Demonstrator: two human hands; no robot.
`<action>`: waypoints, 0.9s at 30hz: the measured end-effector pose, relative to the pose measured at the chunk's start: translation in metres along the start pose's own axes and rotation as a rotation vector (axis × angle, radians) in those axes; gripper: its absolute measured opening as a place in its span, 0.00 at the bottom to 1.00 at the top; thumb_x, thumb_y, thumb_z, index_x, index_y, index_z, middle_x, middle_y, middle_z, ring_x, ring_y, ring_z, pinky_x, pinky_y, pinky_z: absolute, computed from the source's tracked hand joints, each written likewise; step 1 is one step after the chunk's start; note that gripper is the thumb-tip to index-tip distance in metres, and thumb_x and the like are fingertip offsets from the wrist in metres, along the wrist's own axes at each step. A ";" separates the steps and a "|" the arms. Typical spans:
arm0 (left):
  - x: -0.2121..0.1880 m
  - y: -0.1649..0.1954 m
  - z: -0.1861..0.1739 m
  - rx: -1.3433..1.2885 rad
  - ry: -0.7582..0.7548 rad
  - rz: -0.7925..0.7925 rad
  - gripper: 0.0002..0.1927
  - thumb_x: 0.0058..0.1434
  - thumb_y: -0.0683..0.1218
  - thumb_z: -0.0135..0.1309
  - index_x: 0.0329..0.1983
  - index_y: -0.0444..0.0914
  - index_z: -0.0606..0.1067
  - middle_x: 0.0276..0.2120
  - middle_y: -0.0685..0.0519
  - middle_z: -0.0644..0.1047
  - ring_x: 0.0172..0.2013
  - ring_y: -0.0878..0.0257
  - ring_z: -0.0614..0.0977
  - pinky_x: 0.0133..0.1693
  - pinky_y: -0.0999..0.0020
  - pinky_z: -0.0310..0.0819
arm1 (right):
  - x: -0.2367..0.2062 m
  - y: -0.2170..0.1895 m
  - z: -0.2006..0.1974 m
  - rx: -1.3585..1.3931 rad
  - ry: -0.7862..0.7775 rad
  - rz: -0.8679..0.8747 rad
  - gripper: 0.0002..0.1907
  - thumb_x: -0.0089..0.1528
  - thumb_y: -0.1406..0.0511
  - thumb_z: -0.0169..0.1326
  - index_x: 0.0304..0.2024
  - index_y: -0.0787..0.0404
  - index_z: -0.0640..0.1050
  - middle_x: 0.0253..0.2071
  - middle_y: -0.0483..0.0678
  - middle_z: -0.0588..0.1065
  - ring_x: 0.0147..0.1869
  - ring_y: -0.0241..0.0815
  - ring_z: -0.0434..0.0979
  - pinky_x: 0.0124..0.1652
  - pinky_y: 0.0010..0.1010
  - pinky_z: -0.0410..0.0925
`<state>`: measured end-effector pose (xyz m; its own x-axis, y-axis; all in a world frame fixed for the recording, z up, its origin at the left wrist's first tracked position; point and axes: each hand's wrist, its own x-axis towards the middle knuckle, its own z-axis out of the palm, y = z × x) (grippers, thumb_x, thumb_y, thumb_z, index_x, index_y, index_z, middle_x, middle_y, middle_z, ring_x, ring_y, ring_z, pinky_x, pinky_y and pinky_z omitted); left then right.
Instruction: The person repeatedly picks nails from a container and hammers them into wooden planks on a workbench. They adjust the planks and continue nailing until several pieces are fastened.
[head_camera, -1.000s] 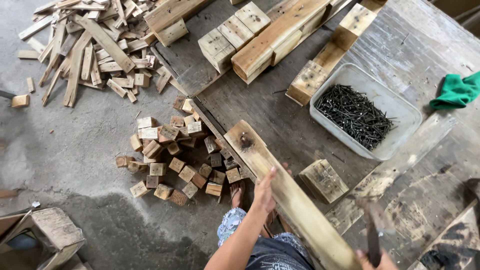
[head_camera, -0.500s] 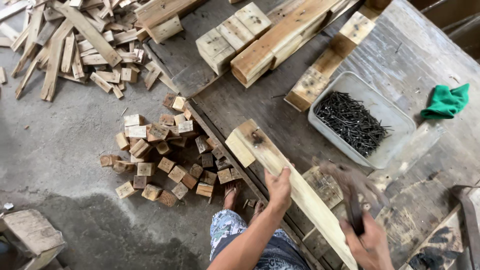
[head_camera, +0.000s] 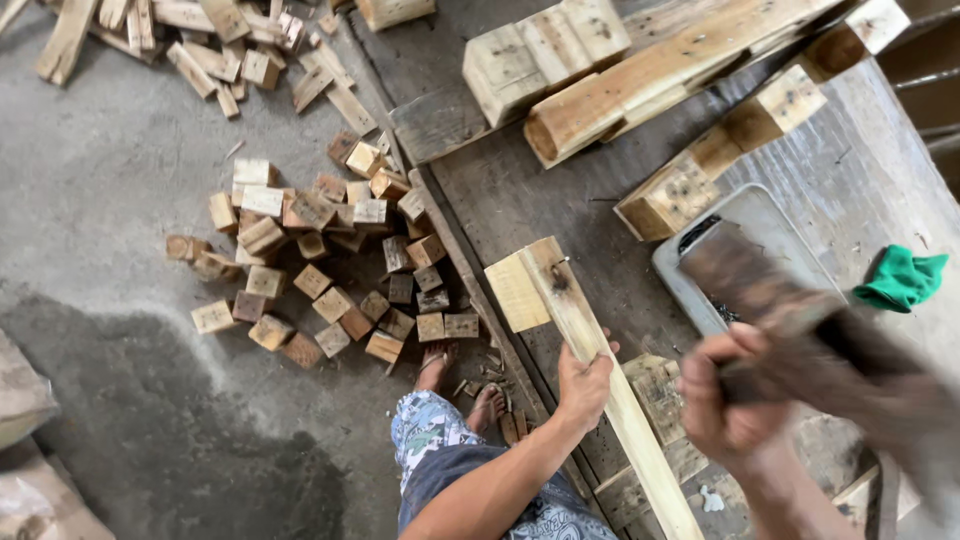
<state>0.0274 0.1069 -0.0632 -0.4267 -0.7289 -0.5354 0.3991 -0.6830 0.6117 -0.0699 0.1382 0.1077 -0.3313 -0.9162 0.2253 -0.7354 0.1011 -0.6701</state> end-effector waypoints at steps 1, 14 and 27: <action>-0.001 0.001 -0.002 -0.002 0.006 -0.018 0.25 0.64 0.34 0.46 0.65 0.34 0.63 0.58 0.48 0.74 0.53 0.58 0.80 0.50 0.64 0.78 | 0.009 0.009 0.013 -0.225 -0.214 0.183 0.12 0.72 0.56 0.50 0.47 0.58 0.74 0.24 0.48 0.75 0.23 0.40 0.73 0.23 0.32 0.67; -0.009 0.024 -0.020 -0.184 -0.103 -0.035 0.26 0.60 0.32 0.48 0.63 0.33 0.65 0.55 0.46 0.77 0.50 0.56 0.83 0.48 0.61 0.82 | 0.009 -0.009 -0.001 -0.074 0.107 0.146 0.16 0.66 0.62 0.58 0.45 0.65 0.67 0.22 0.50 0.71 0.25 0.40 0.73 0.26 0.33 0.66; -0.004 0.018 -0.058 -0.084 -0.304 0.028 0.18 0.70 0.40 0.56 0.61 0.29 0.73 0.55 0.41 0.80 0.54 0.51 0.83 0.54 0.59 0.83 | -0.010 0.049 0.065 -0.050 -0.272 0.530 0.16 0.65 0.61 0.55 0.49 0.64 0.70 0.23 0.49 0.73 0.23 0.35 0.68 0.21 0.35 0.64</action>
<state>0.0836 0.0948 -0.0843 -0.6326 -0.7086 -0.3126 0.4742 -0.6735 0.5670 -0.0644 0.1269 0.0269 -0.5023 -0.8017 -0.3239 -0.5406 0.5835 -0.6061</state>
